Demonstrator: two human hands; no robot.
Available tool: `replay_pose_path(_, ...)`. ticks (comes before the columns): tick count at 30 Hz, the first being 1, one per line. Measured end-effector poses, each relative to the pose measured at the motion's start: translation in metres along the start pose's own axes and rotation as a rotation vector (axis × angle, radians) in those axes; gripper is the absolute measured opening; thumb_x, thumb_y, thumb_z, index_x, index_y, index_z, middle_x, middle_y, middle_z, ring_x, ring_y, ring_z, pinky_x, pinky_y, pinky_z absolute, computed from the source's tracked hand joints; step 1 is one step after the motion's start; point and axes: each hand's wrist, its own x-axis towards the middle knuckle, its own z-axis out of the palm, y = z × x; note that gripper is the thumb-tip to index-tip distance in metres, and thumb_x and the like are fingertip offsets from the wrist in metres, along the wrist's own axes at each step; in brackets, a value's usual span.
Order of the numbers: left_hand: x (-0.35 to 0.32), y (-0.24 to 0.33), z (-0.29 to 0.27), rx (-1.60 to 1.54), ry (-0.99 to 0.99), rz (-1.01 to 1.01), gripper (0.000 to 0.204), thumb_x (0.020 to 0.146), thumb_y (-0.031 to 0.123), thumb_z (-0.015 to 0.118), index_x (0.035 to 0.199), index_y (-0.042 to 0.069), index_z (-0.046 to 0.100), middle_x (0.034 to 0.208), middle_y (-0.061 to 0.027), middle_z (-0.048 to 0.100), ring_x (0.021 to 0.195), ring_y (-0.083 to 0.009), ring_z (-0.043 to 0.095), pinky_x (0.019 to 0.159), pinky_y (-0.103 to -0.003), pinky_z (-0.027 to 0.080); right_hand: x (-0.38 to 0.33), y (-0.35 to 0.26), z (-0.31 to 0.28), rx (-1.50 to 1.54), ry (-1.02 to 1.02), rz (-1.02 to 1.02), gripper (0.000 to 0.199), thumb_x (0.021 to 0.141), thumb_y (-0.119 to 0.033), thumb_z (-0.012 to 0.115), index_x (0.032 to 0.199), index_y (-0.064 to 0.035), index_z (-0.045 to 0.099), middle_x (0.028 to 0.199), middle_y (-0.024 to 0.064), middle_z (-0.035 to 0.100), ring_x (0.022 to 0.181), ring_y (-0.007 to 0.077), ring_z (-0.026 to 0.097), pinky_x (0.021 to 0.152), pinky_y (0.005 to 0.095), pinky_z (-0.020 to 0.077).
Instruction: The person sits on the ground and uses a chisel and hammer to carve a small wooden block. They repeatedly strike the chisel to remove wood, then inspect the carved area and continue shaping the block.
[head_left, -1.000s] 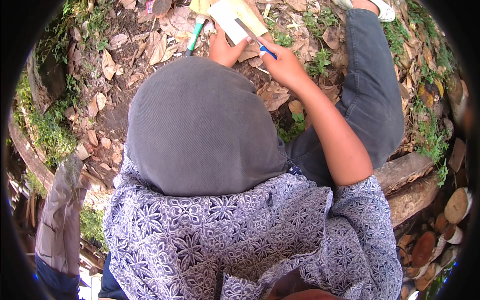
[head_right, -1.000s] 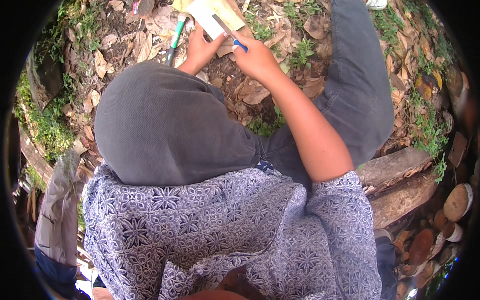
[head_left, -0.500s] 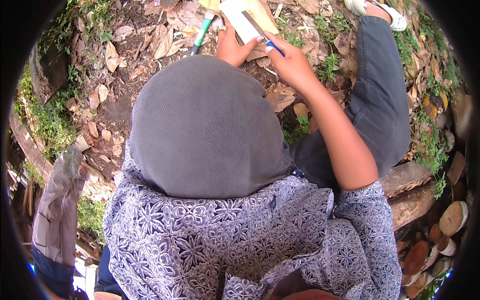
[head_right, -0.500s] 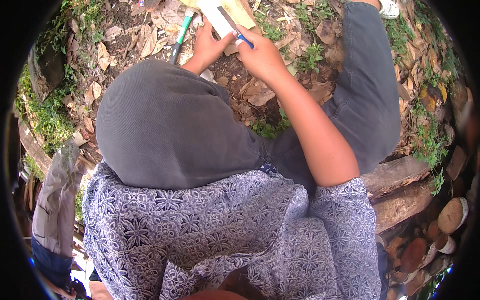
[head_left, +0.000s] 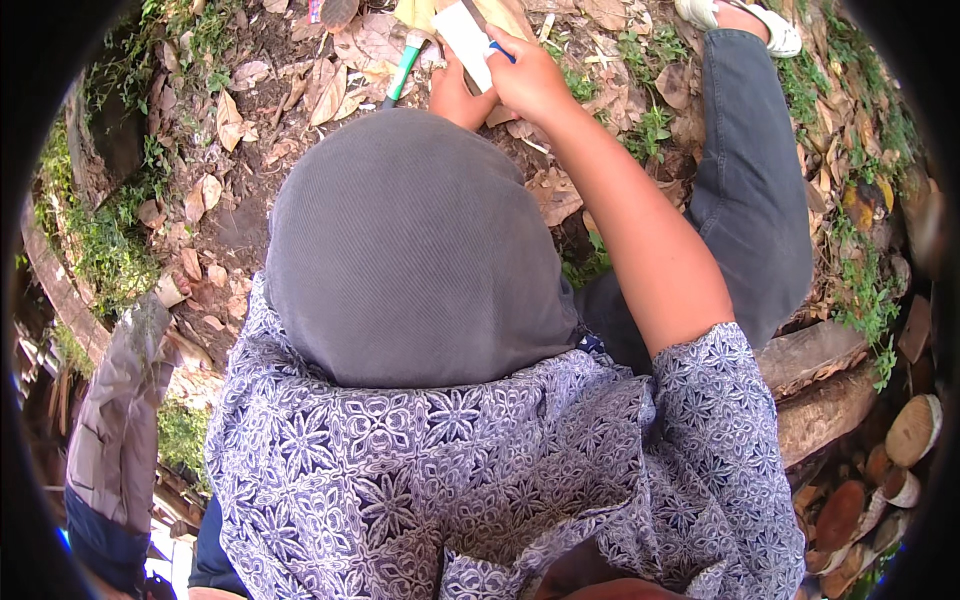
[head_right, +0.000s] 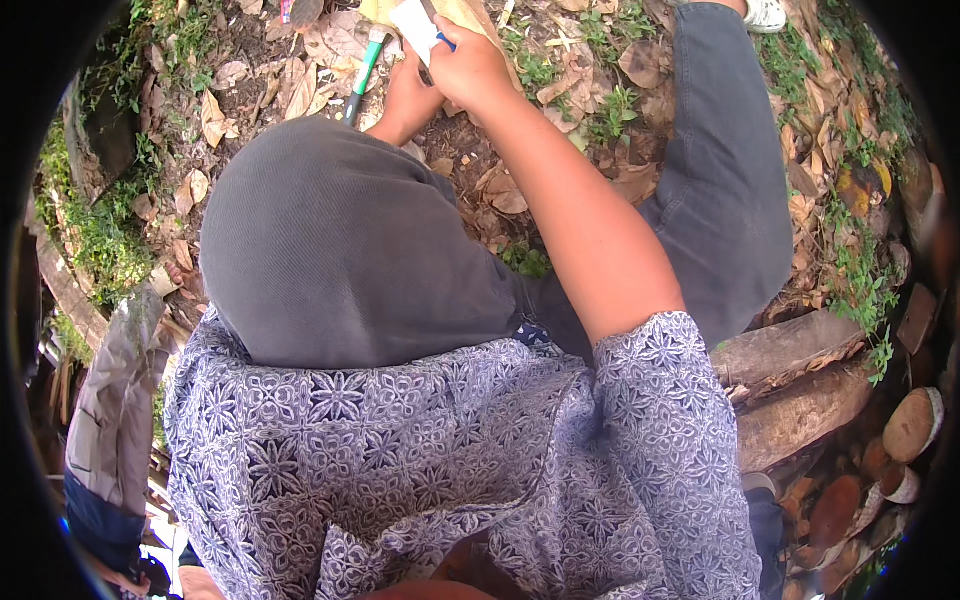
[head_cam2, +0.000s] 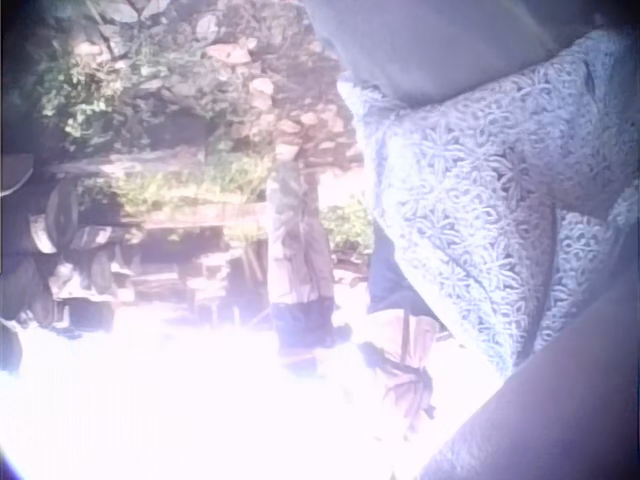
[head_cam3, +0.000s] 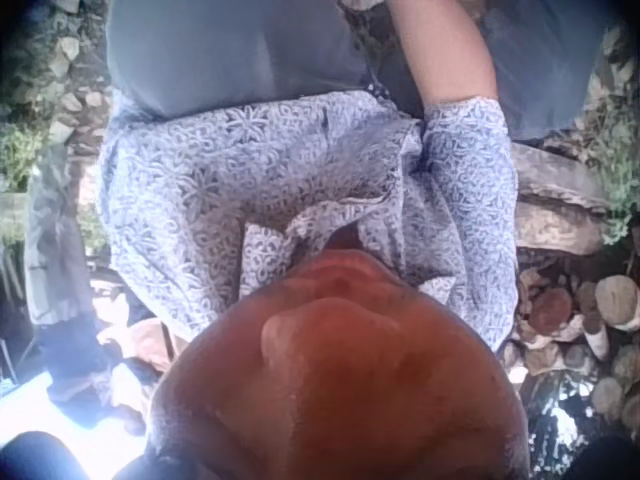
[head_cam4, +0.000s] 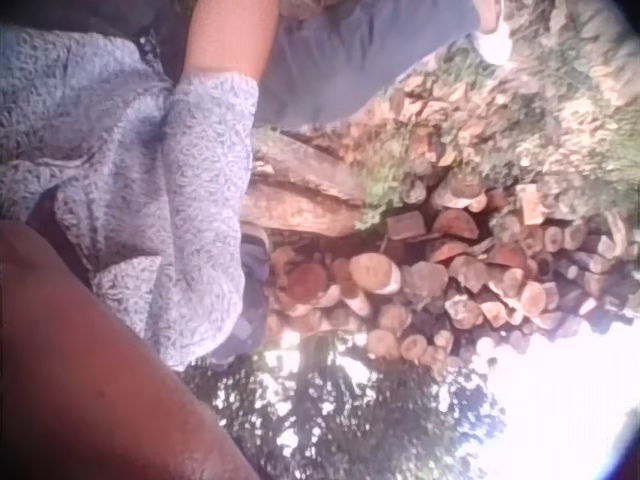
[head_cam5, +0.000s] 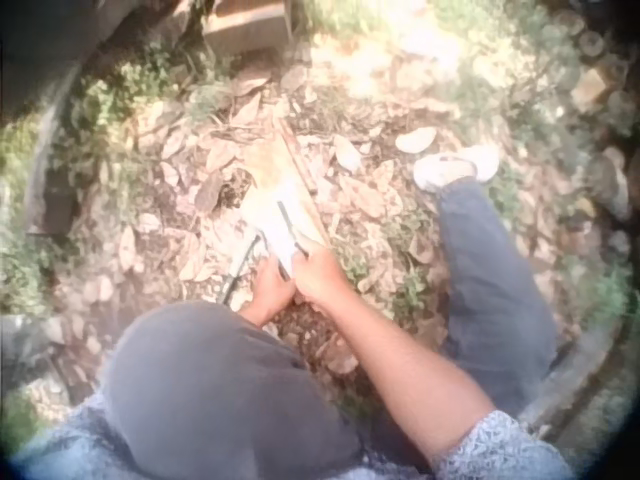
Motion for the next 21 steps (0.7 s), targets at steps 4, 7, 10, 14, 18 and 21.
replay_pose_path(4,0.004,-0.012,0.002,-0.107,-0.007,0.082,0.085,0.085,0.036,0.08,0.149,-0.003,0.04,0.12,-0.0252,0.067,0.111,-0.0367,0.067,0.097,-0.044,0.052,-0.013,-0.009,-0.02,-0.1,-0.024,0.018,0.051,0.1,-0.023,0.054,0.15,-0.0241,0.055,0.09,0.0102,0.073,0.072,0.0167,0.069,0.069,0.0334,0.0566)
replay_pose_path(7,0.002,0.001,0.003,-0.105,-0.011,0.105,0.082,0.087,0.039,0.08,0.147,-0.003,0.043,0.12,-0.0241,0.068,0.112,-0.0347,0.067,0.098,-0.044,0.052,-0.04,0.036,-0.044,-0.136,-0.016,-0.028,0.05,0.101,-0.025,0.056,0.15,-0.0221,0.055,0.115,0.0147,0.072,0.096,0.0211,0.07,0.087,0.0351,0.0549)
replay_pose_path(10,-0.001,-0.003,0.002,-0.068,-0.021,0.032,0.078,0.088,0.041,0.081,0.144,-0.002,0.047,0.121,-0.0232,0.066,0.114,-0.0326,0.066,0.098,-0.043,0.052,-0.069,0.038,-0.055,-0.099,-0.068,0.055,0.048,0.101,-0.026,0.056,0.15,-0.0194,0.056,0.134,0.0166,0.067,0.115,0.0242,0.068,0.1,0.036,0.0506)
replay_pose_path(14,0.004,-0.004,0.002,-0.093,-0.047,0.069,0.08,0.089,0.039,0.079,0.146,-0.003,0.042,0.128,-0.0246,0.063,0.117,-0.0331,0.065,0.1,-0.043,0.052,-0.079,0.037,-0.057,-0.087,-0.057,0.106,0.05,0.102,-0.024,0.054,0.152,-0.0194,0.052,0.123,0.012,0.064,0.103,0.0197,0.062,0.089,0.0334,0.0466)
replay_pose_path(18,0.006,-0.003,0.002,-0.124,-0.018,0.128,0.083,0.089,0.038,0.079,0.148,-0.004,0.037,0.13,-0.024,0.063,0.119,-0.0325,0.065,0.102,-0.042,0.051,-0.087,0.026,-0.052,0.083,-0.089,0.248,0.059,0.1,-0.019,0.044,0.159,-0.0257,0.042,0.084,-0.0005,0.061,0.055,0.0069,0.052,0.046,0.0251,0.0414)
replay_pose_path(21,0.006,0.008,-0.007,-0.272,-0.108,0.072,0.084,0.089,0.037,0.079,0.147,-0.006,0.036,0.131,-0.0247,0.062,0.12,-0.0324,0.065,0.103,-0.041,0.051,-0.091,0.015,-0.05,0.088,-0.078,0.256,0.059,0.101,-0.018,0.045,0.159,-0.024,0.042,0.084,-0.0002,0.062,0.056,0.0071,0.052,0.046,0.0251,0.0416)
